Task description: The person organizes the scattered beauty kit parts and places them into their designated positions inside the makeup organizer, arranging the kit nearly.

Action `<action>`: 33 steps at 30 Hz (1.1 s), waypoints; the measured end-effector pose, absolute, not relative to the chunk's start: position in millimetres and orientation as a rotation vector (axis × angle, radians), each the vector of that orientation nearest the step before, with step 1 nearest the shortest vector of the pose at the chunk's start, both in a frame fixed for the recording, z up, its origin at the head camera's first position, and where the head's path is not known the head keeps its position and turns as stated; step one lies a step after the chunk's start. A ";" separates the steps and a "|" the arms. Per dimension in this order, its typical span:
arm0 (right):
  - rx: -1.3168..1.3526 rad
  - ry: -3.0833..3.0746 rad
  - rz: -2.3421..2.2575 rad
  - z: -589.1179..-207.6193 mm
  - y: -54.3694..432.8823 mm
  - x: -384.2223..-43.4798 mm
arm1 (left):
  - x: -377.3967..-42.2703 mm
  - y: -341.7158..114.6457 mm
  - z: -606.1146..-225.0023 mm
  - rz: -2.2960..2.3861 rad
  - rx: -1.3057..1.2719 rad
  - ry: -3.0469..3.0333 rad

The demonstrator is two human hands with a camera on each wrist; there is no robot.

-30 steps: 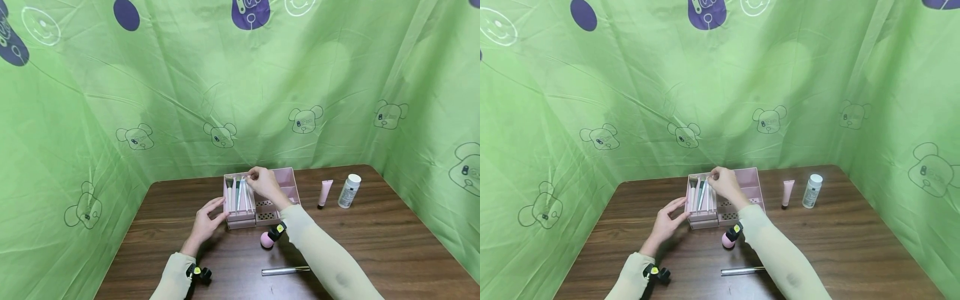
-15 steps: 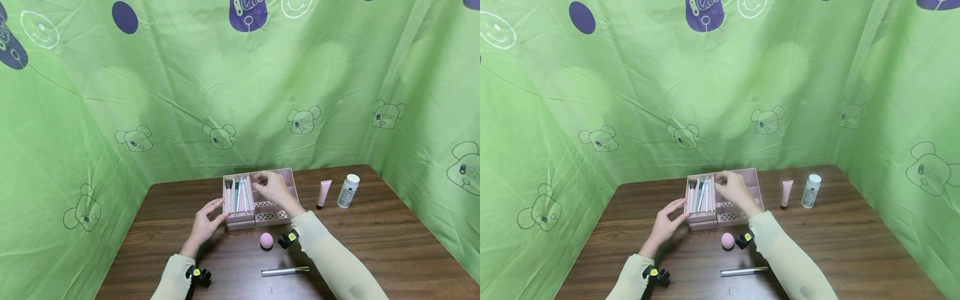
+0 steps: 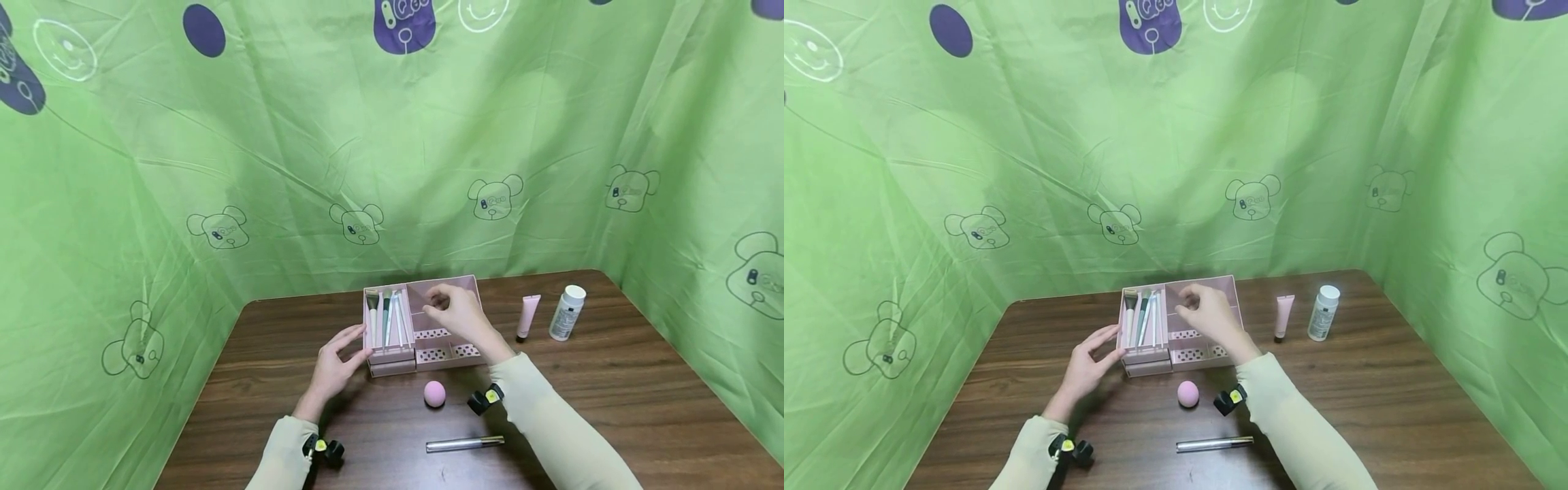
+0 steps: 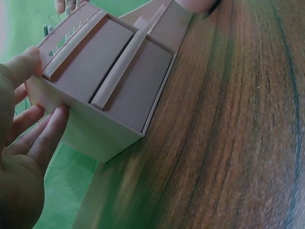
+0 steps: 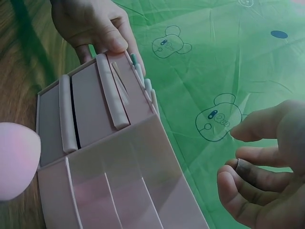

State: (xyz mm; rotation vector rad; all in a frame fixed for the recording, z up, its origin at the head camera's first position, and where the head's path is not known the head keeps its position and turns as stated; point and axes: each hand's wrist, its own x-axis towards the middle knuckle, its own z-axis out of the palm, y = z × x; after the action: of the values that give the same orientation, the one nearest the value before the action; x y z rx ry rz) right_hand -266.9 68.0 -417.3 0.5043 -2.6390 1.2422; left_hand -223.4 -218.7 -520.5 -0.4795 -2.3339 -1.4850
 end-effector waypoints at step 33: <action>0.513 -2.648 1.179 -442.8 117.3 -239.6 | -205.4 -208.9 -489.2 -1.547 -0.524 -2.315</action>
State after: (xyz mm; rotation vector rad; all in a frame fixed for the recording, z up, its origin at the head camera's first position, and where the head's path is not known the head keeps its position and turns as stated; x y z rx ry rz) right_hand -239.6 117.3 -442.8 0.5126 -2.6482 1.1789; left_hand -205.4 -208.9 -489.2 -0.5241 -2.3153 -1.5468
